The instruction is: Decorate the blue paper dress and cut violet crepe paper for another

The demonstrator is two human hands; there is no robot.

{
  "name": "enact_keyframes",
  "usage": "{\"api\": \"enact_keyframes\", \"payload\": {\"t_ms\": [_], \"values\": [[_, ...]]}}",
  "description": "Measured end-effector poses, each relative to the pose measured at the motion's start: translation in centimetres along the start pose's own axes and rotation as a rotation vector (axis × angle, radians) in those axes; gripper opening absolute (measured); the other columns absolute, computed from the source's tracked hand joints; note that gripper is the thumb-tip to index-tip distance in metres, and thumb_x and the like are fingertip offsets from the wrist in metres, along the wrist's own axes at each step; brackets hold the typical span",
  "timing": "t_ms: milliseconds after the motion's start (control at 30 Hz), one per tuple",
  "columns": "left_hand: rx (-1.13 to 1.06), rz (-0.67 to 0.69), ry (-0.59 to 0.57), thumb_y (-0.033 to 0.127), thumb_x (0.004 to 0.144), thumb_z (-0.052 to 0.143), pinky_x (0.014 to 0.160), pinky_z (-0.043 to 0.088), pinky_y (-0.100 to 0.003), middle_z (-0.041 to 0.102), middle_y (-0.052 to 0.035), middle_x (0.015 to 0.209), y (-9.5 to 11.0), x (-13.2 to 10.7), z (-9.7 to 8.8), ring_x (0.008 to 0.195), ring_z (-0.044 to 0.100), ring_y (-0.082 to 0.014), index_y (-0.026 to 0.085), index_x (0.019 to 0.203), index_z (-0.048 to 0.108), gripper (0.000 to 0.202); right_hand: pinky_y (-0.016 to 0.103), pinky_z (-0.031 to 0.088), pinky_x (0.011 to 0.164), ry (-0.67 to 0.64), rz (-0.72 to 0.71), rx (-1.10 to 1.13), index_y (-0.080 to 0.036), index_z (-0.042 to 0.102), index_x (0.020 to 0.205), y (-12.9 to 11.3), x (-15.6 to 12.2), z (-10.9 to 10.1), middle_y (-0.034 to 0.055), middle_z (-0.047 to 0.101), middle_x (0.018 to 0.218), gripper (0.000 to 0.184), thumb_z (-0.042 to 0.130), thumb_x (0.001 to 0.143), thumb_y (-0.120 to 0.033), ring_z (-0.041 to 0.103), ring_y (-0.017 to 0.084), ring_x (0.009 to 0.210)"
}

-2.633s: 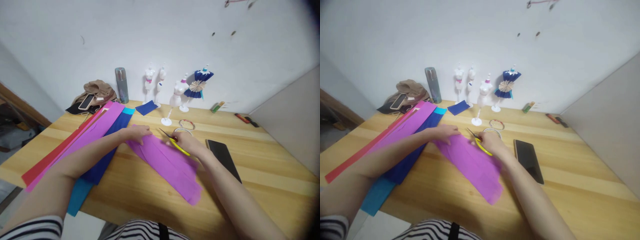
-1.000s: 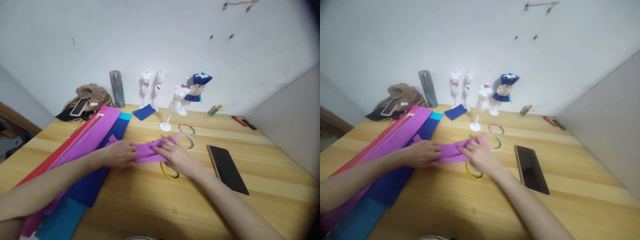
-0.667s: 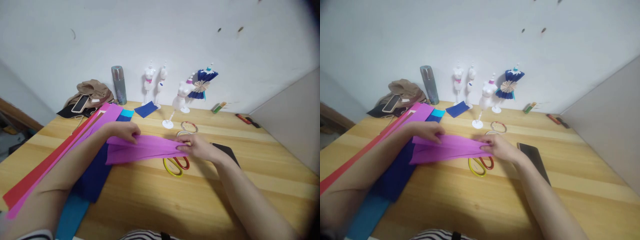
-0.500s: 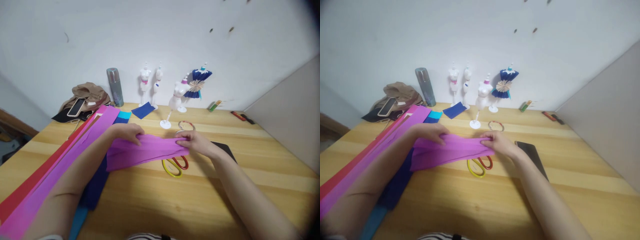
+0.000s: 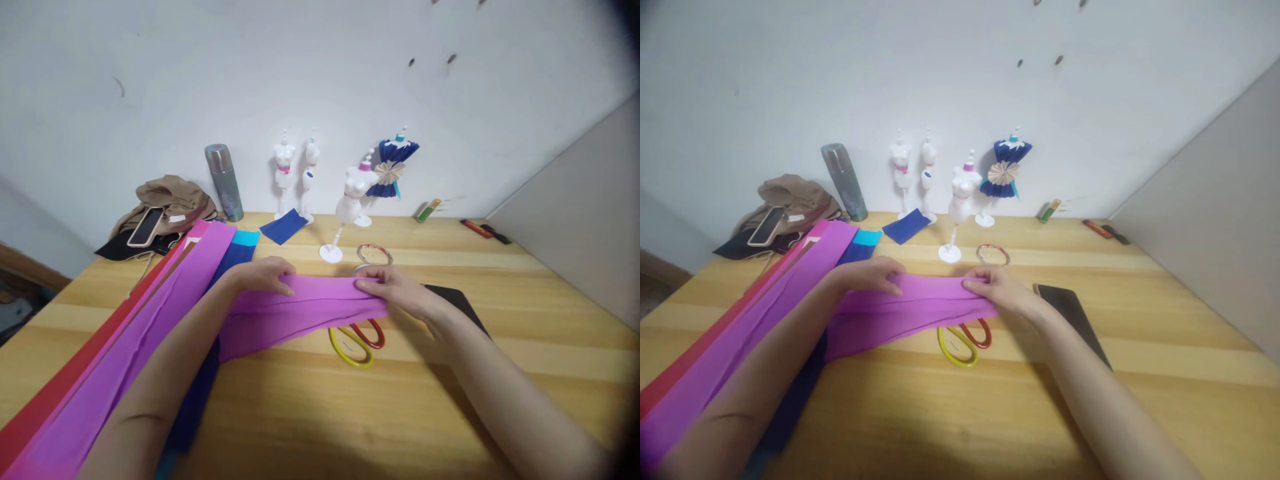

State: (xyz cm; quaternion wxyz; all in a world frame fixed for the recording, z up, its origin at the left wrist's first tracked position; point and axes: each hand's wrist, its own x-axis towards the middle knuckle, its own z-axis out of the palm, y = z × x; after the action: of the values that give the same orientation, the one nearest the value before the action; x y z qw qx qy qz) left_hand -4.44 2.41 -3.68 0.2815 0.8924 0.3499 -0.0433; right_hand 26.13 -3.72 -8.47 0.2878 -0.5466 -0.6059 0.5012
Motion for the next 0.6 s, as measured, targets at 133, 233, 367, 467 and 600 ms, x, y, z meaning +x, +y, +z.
{"api": "enact_keyframes", "payload": {"t_ms": [133, 233, 367, 467, 600], "values": [[-0.198, -0.032, 0.087, 0.035, 0.079, 0.062, 0.062, 0.029, -0.027, 0.041, 0.0037, 0.068, -1.2, 0.1, 0.1, 0.067, 0.038, -0.0119, 0.019, 0.065, 0.041, 0.03, 0.033, 0.052, 0.075, 0.074, 0.006, 0.136, -0.017, 0.072, 0.102, 0.3, 0.3, -0.1, 0.0055, 0.074, 0.09, 0.046, 0.081, 0.074, -0.053, 0.069, 0.021, 0.082], [-0.374, -0.075, 0.06, 0.046, 0.084, 0.055, 0.059, 0.026, -0.027, 0.035, 0.0042, 0.065, -2.0, 0.3, 0.5, 0.062, 0.033, -0.0107, 0.02, 0.065, 0.039, 0.036, 0.038, 0.055, 0.077, 0.172, -0.011, 0.241, -0.019, 0.072, 0.102, 0.6, 0.6, 0.1, 0.0067, 0.075, 0.09, 0.045, 0.081, 0.072, -0.051, 0.071, 0.025, 0.084], [-0.463, -0.125, 0.075, 0.058, 0.083, 0.054, 0.057, 0.025, -0.026, 0.034, 0.0046, 0.064, -2.5, 0.6, 1.2, 0.06, 0.031, -0.0097, 0.02, 0.065, 0.04, 0.044, 0.039, 0.056, 0.071, 0.252, 0.032, 0.261, -0.021, 0.069, 0.11, 0.9, 0.8, 0.4, 0.007, 0.073, 0.092, 0.046, 0.077, 0.076, -0.051, 0.07, 0.025, 0.082], [-0.481, -0.161, 0.107, 0.056, 0.082, 0.056, 0.055, 0.025, -0.025, 0.036, 0.0046, 0.062, -2.5, 0.7, 1.3, 0.059, 0.032, -0.0093, 0.019, 0.064, 0.041, 0.044, 0.036, 0.055, 0.068, 0.281, 0.048, 0.205, -0.023, 0.064, 0.121, 0.8, 0.5, 0.7, 0.0066, 0.072, 0.096, 0.054, 0.076, 0.077, -0.052, 0.069, 0.024, 0.082], [-0.37, -0.164, 0.084, 0.048, 0.083, 0.056, 0.057, 0.028, -0.026, 0.041, 0.0037, 0.062, -2.3, 1.3, 1.4, 0.061, 0.036, -0.0103, 0.018, 0.065, 0.047, 0.036, 0.035, 0.053, 0.074, 0.238, 0.01, 0.156, -0.022, 0.065, 0.119, 0.3, 0.3, 1.2, 0.0067, 0.071, 0.102, 0.053, 0.077, 0.074, -0.048, 0.066, 0.022, 0.086]]}}
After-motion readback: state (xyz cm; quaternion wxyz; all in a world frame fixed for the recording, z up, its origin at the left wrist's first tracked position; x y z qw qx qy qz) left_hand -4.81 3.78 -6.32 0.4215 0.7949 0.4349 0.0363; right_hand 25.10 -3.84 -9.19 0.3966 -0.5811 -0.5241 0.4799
